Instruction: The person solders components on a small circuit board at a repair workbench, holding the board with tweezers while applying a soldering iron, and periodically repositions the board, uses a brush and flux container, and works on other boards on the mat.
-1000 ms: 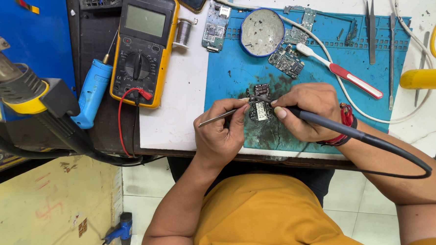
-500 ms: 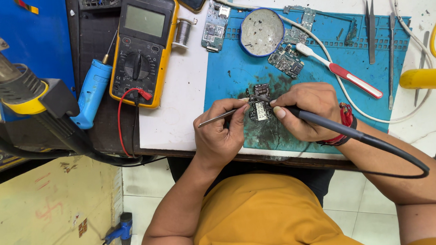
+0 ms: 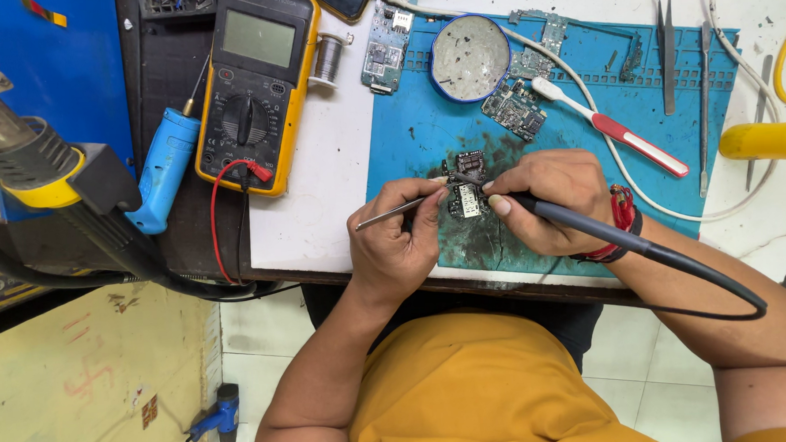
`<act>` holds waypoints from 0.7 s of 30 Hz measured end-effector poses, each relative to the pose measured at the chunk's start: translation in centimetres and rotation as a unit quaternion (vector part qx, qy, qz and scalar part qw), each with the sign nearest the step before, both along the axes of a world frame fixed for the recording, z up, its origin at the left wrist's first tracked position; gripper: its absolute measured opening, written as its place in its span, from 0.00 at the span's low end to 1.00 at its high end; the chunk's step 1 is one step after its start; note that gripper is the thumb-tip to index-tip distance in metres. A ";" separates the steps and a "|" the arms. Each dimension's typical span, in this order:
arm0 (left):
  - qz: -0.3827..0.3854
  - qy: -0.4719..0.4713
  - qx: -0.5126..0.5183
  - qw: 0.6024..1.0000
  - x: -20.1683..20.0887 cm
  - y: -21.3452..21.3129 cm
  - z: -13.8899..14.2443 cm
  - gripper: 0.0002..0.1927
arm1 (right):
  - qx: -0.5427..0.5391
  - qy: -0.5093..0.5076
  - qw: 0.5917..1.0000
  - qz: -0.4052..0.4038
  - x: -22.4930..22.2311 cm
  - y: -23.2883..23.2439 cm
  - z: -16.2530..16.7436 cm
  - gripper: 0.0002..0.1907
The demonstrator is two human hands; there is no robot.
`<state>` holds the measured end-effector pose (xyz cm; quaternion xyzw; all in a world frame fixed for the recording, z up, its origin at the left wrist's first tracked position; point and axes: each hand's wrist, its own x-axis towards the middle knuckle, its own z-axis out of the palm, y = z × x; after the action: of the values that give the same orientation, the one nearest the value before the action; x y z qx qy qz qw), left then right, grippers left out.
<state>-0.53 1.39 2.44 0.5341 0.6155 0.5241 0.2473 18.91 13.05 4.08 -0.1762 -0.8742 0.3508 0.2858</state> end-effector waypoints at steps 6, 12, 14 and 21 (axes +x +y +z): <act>-0.001 0.002 0.009 1.000 0.0 0.1 0.1 0.05 | 0.006 -0.001 1.000 0.004 0.0 0.0 0.0 0.04; 0.002 0.000 0.003 1.000 0.0 0.1 0.1 0.05 | 0.009 0.001 1.000 0.007 0.2 0.0 -0.4 0.04; 0.004 0.005 0.002 1.000 0.0 0.1 0.0 0.05 | 0.007 0.010 1.000 0.005 0.4 0.0 -0.6 0.04; 0.013 -0.031 0.044 0.998 -0.1 0.3 -0.9 0.06 | 0.024 0.020 0.994 -0.106 1.0 0.3 -0.5 0.05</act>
<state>-0.66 1.70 1.57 0.5197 0.5907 0.5705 0.2356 19.88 13.37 3.53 -0.2541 -0.8529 0.3007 0.3430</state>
